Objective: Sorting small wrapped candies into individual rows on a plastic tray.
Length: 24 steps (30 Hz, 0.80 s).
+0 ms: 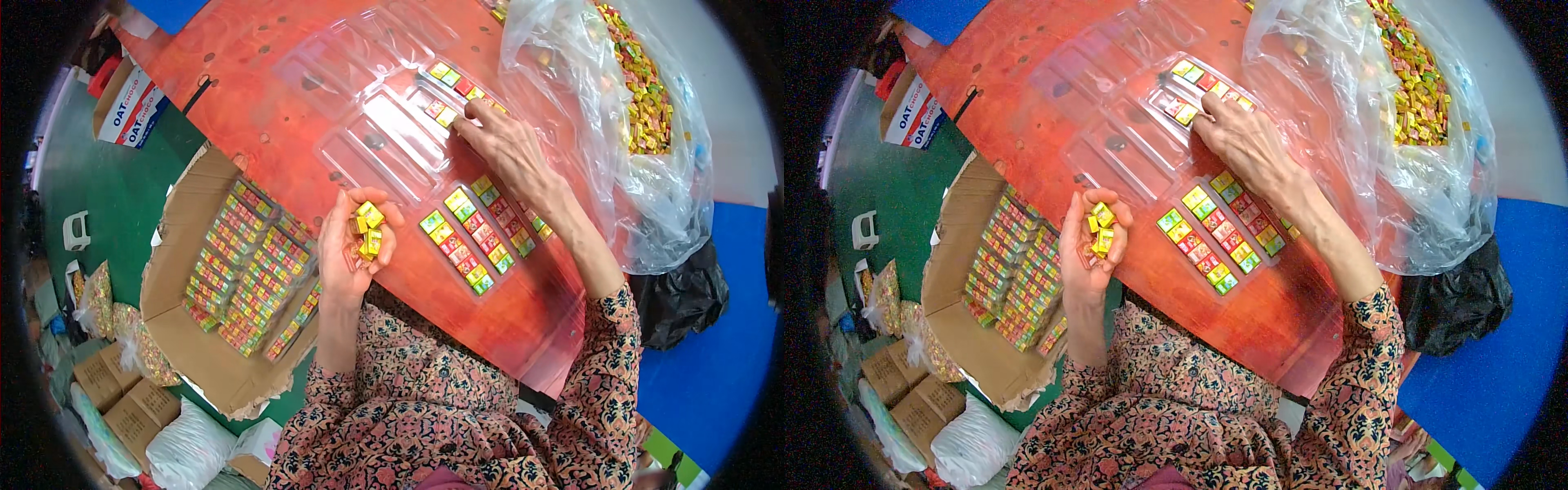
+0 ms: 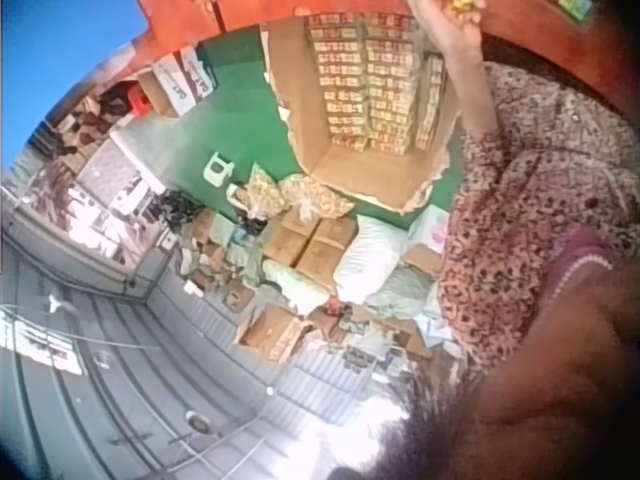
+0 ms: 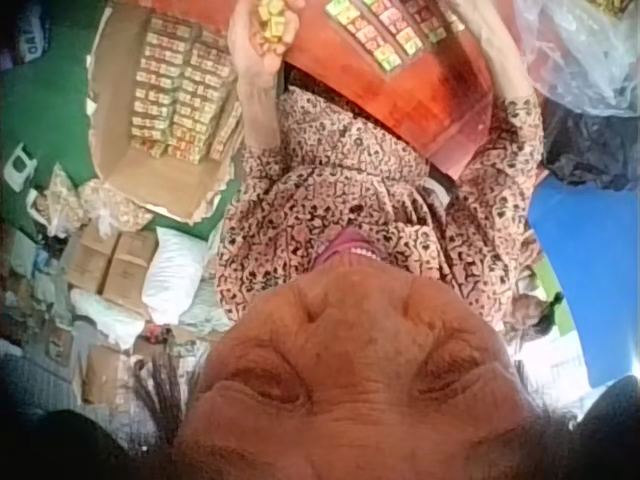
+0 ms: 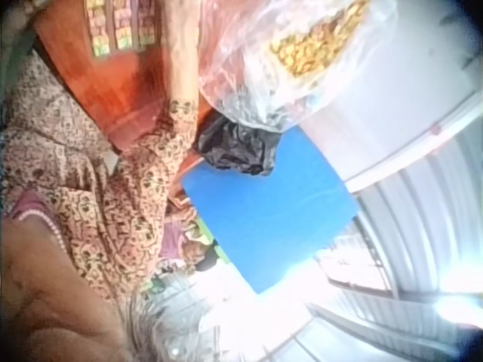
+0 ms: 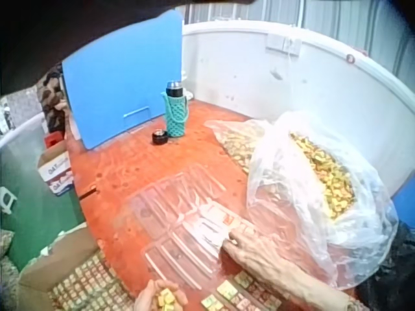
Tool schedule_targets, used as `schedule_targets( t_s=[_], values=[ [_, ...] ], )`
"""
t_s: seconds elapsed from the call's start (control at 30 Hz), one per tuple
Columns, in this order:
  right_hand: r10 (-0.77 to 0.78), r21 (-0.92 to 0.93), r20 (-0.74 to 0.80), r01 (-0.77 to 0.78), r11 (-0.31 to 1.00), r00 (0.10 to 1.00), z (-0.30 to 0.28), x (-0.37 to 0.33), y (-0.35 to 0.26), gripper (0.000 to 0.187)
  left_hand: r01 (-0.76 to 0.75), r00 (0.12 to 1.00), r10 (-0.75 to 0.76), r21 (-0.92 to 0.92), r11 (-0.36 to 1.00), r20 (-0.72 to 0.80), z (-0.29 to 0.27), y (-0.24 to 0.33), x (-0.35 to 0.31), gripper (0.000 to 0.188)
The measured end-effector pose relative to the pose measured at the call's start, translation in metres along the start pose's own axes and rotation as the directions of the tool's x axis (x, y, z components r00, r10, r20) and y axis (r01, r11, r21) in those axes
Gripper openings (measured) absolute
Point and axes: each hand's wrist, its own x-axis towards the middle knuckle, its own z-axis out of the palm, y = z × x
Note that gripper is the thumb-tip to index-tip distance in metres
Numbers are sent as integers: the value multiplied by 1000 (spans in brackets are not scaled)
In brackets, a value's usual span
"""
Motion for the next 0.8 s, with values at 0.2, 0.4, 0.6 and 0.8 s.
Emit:
schedule_targets(
  t_s=[0.2, 0.4, 0.6, 0.8],
  values=[
    [166, 210, -107, -141, 968, 980, 7, -1, -4, 19, 4, 1000, -3, -20, 1000, 14, -3, -1, 0, 44],
    [316, 240, -198, -266, 933, 928, 14, -4, -8, 10, -5, 1000, 5, -10, 1000, 10, -3, -1, 0, 45],
    [410, 303, -279, -326, 895, 868, 13, -10, -11, 8, -10, 1000, 10, -11, 1000, 6, -2, -1, 0, 45],
    [353, 299, -197, -287, 910, 915, 13, -13, -10, 12, -22, 1000, 22, -8, 1000, 14, -3, -1, 0, 45]
  ],
)
